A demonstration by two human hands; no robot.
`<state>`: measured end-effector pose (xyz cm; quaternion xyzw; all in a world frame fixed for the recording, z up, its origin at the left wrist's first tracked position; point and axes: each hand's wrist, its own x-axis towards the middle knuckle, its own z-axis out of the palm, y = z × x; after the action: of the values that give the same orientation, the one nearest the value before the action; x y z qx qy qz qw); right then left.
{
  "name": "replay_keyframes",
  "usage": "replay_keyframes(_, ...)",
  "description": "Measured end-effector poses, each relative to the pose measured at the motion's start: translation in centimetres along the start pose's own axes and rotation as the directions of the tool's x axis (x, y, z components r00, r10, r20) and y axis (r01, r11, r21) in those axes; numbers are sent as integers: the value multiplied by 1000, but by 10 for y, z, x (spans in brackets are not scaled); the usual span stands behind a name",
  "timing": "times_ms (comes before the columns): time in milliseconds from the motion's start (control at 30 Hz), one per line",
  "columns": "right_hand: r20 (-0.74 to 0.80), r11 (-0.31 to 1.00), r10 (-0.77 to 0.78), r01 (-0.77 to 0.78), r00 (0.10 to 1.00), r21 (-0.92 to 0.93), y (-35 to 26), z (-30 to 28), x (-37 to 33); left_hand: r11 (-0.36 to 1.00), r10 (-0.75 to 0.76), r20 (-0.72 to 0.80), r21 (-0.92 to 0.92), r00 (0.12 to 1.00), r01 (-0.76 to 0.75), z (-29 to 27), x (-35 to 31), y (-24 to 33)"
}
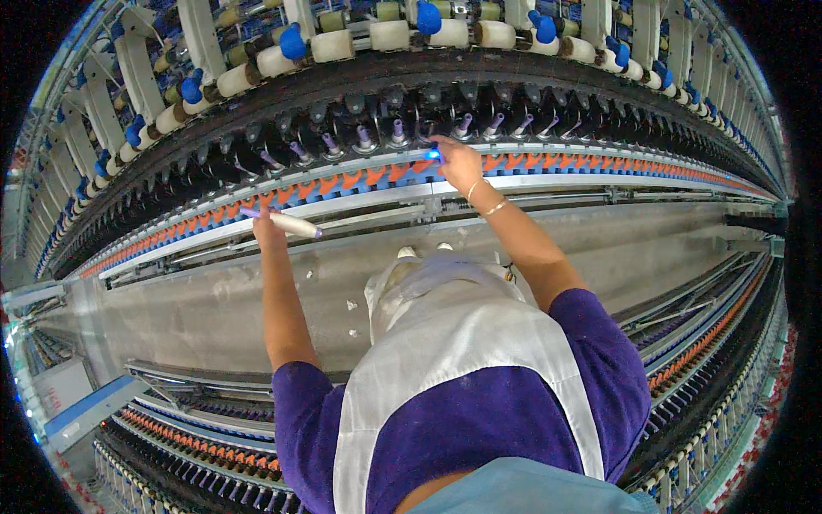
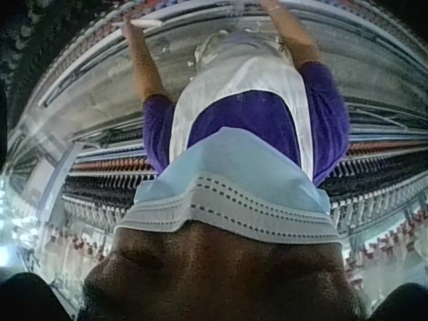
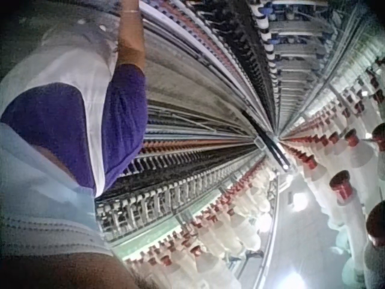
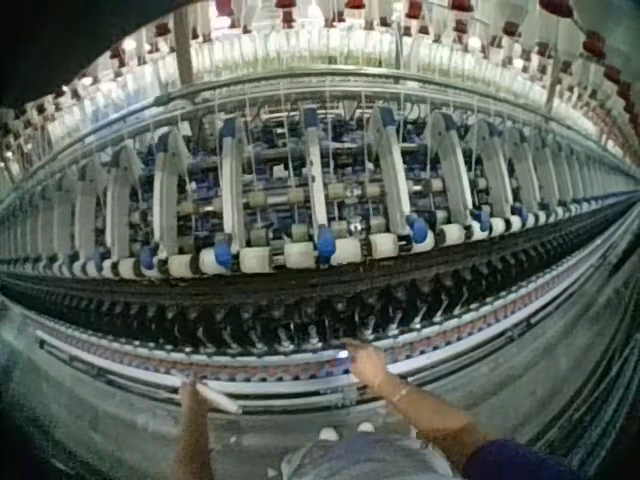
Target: The person repairs a spinning machine by threading yarn through guides and splicers, then replaces empty bobbins with full ones and rethreads the yarn. The person also uses a small white tool to clean or adjust parts of the machine.
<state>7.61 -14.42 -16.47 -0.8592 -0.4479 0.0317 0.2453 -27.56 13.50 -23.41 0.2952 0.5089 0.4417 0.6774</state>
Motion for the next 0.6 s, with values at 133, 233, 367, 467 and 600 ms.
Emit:
replay_keyframes(133,54,915,-178,185,983,-359,-9,-23,11,998,25,-99,52,995,-20,27,-20,7)
replay_keyframes(233,-212,956,-282,256,936,-140,-22,-77,7,951,259,157,133,953,-280,79,-78,15)
replay_keyframes(367,-584,984,-177,164,793,-75,6,-184,-24,895,-63,630,378,774,-235,195,-191,-14)
replay_keyframes(467,-241,923,-122,21,963,-383,35,-228,-42,600,3,823,453,568,-660,286,-224,-17)
replay_keyframes(600,361,911,-10,157,933,-382,48,-243,-66,828,153,799,217,581,-518,346,-206,1)
